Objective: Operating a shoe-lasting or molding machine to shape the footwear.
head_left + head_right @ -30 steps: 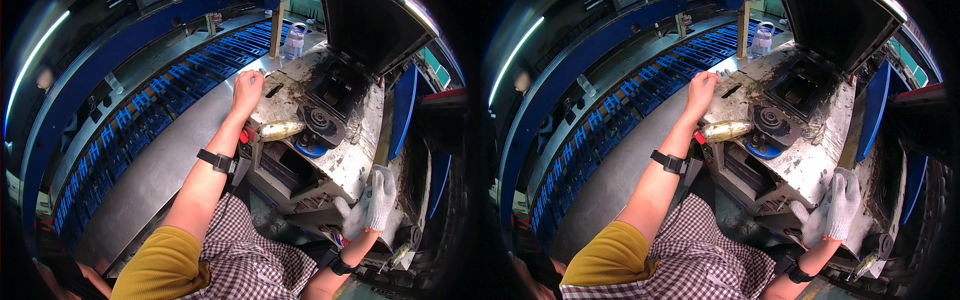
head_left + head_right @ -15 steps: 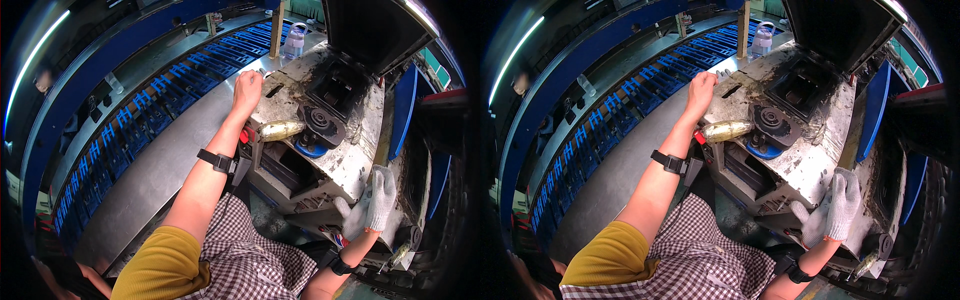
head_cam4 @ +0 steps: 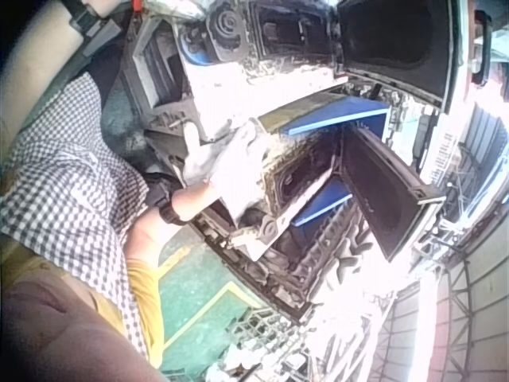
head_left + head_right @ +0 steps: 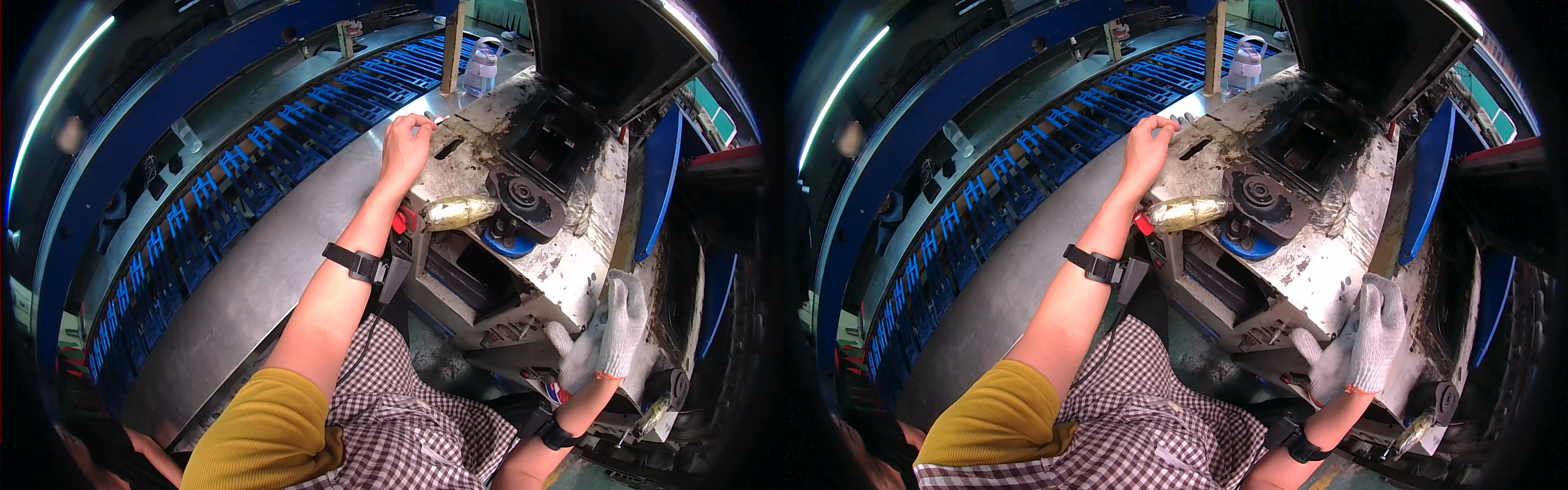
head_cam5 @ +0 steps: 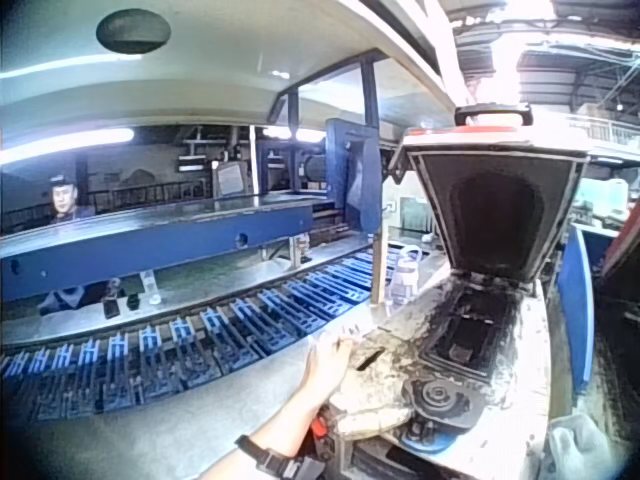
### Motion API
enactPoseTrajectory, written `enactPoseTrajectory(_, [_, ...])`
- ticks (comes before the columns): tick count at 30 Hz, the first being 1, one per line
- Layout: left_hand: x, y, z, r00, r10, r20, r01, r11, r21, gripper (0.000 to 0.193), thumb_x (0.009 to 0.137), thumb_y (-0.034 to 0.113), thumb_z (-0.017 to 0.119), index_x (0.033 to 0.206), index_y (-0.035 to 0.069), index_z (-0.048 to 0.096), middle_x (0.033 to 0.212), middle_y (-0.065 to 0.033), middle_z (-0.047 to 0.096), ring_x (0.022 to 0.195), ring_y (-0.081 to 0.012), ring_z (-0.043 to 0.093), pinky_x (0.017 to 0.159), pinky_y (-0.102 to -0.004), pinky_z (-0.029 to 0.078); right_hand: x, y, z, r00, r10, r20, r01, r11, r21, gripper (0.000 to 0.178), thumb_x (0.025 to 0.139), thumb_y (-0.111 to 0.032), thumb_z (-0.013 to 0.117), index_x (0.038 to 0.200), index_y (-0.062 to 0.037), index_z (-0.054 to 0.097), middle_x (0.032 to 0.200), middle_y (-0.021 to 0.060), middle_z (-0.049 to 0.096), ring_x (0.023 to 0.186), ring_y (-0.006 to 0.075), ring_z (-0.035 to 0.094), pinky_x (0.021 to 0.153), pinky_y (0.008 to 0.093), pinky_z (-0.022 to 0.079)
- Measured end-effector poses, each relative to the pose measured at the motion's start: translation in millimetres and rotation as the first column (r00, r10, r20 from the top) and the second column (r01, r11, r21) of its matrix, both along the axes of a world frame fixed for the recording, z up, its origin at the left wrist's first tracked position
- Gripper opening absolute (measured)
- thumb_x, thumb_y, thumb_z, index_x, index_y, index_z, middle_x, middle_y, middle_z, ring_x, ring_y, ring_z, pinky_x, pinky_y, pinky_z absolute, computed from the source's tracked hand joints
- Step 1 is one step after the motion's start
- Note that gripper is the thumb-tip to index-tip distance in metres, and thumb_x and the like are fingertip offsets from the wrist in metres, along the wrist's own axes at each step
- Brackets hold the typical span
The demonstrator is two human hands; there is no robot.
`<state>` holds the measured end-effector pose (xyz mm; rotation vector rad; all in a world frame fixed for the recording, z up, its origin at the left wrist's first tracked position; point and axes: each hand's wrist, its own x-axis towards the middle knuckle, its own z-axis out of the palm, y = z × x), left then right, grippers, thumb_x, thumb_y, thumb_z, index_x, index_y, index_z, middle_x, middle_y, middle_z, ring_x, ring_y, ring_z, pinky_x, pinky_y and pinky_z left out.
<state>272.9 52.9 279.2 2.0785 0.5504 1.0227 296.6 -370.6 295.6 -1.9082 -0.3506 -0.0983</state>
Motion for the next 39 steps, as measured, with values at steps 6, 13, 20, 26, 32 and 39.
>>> enactPoseTrajectory(6, [0.3,-0.5,0.3,1.0,-0.006,0.008,0.006,1.0,-0.012,0.02,0.089,0.02,0.057,0.086,0.005,0.071,0.104,-0.0183,0.066,0.108,-0.0345,0.057,0.097,-0.0407,0.042,-0.9,-1.1,2.3,0.993,-0.013,-0.118,0.017,0.999,0.03,0.018,0.098,-0.011,0.057,0.108,0.0023,0.064,0.091,0.0014,0.06,0.079,0.0074,0.051,0.073,0.0217,0.043])
enactPoseTrajectory(13, [0.9,0.7,1.6,1.0,-0.007,-0.002,0.007,1.0,-0.003,0.022,0.087,0.021,0.056,0.082,0.003,0.068,0.097,-0.0195,0.066,0.102,-0.0361,0.059,0.092,-0.0422,0.044,2.4,-3.5,-1.0,1.0,0.0,0.003,0.0,1.0,-0.016,0.017,0.097,-0.011,0.057,0.107,0.002,0.064,0.09,0.0012,0.06,0.078,0.0072,0.051,0.072,0.0217,0.043])
enactPoseTrajectory(20, [2.0,1.5,-1.8,1.0,0.01,0.024,-0.01,1.0,0.015,0.023,0.086,0.022,0.056,0.082,0.002,0.066,0.097,-0.0199,0.066,0.099,-0.0369,0.058,0.09,-0.0427,0.044,-0.1,-0.8,0.3,1.0,0.002,0.02,-0.001,1.0,-0.011,0.017,0.097,-0.011,0.057,0.107,0.0019,0.064,0.092,0.0021,0.061,0.081,0.0082,0.052,0.076,0.0224,0.043])
enactPoseTrajectory(26, [2.7,2.3,-1.5,1.0,0.005,0.018,-0.005,1.0,0.001,0.024,0.087,0.023,0.056,0.082,0.001,0.065,0.096,-0.0204,0.066,0.098,-0.0376,0.058,0.089,-0.0429,0.044,0.5,-1.2,-0.4,0.999,-0.001,0.046,0.002,1.0,-0.023,0.017,0.097,-0.01,0.057,0.107,0.0019,0.064,0.093,0.002,0.061,0.082,0.0082,0.052,0.076,0.0223,0.043])
enactPoseTrajectory(32, [2.1,0.6,1.0,0.999,0.014,0.033,-0.015,1.0,0.006,0.028,0.087,0.025,0.06,0.079,-0.001,0.066,0.092,-0.0215,0.066,0.093,-0.0384,0.059,0.086,-0.043,0.045,-1.0,-0.4,1.7,1.0,0.001,-0.003,-0.001,1.0,0.007,0.017,0.098,-0.011,0.057,0.107,0.0019,0.064,0.093,0.002,0.061,0.082,0.0081,0.052,0.076,0.0221,0.043])
enactPoseTrajectory(39, [3.0,0.1,0.6,0.998,0.019,0.064,-0.019,1.0,0.008,0.031,0.088,0.027,0.062,0.075,-0.001,0.066,0.089,-0.0207,0.066,0.092,-0.0378,0.059,0.085,-0.043,0.045,1.8,-2.5,-4.6,0.997,-0.023,-0.072,0.026,0.999,0.037,0.018,0.097,-0.011,0.058,0.108,0.0023,0.064,0.094,0.0025,0.061,0.083,0.0082,0.052,0.077,0.0222,0.044])
